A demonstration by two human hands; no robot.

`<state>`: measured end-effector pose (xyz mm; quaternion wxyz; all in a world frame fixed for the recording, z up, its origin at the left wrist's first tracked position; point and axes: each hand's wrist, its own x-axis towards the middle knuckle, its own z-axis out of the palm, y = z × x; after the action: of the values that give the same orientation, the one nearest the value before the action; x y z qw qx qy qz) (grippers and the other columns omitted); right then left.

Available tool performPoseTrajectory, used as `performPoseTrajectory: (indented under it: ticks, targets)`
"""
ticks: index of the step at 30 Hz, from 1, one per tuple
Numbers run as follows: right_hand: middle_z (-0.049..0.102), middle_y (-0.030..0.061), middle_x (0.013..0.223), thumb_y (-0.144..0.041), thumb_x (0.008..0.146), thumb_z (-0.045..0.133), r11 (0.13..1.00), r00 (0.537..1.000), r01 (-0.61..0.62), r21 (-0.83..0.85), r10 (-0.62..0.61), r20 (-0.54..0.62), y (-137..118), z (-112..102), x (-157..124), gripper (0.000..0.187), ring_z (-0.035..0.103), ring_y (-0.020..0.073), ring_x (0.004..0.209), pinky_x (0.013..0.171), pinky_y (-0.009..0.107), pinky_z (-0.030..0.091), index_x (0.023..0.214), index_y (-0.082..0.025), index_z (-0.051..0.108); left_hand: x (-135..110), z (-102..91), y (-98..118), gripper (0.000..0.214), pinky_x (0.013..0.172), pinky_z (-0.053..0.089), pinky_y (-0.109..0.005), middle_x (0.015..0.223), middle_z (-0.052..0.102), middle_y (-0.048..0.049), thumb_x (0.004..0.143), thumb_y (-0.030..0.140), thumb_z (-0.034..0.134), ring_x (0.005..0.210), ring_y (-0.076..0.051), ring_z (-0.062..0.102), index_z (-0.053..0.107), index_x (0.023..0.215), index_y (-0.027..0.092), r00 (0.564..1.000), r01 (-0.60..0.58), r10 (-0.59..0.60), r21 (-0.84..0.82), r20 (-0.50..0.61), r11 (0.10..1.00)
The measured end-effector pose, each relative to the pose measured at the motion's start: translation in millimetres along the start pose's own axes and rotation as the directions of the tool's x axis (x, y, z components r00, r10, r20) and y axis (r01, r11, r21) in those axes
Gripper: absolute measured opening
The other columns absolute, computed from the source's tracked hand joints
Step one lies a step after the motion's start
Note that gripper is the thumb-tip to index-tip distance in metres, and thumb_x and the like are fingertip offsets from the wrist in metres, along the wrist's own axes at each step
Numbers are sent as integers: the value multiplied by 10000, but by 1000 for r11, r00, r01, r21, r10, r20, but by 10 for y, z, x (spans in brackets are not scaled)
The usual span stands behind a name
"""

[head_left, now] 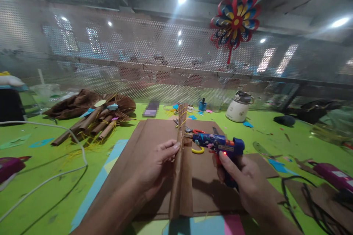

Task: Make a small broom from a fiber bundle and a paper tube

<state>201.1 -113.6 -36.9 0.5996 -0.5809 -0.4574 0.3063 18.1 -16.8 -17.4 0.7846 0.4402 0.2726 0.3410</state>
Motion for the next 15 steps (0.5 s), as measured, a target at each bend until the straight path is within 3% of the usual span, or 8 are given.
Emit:
performPoseTrajectory:
  ticks: [3,12,15]
  targets:
    - [529,16,579,-544,802,572,993,999,25,-116,-29,-28,4,42,-39,404,447,136,540,498,252,324,682,-158,586,-5,7,-7,206,706,475,-240,918,692,-62,795,270,643,733,-142,609,688,970,172,1000,-11,11,0,1,1000]
    - [545,24,564,-537,764,620,998,995,44,-48,-48,-90,-15,54,-23,387,457,138,507,456,249,344,688,-158,623,-33,43,21,156,648,467,-216,821,691,-43,738,228,697,682,-132,603,707,882,168,1000,5,-6,-80,-9,997]
    - [536,25,548,-525,785,597,992,992,59,-114,-71,-103,-22,74,-67,378,464,144,502,449,253,345,666,-167,625,-22,25,18,170,648,469,-227,836,691,-51,738,251,700,689,-140,608,702,879,156,1000,15,-16,-64,-20,998]
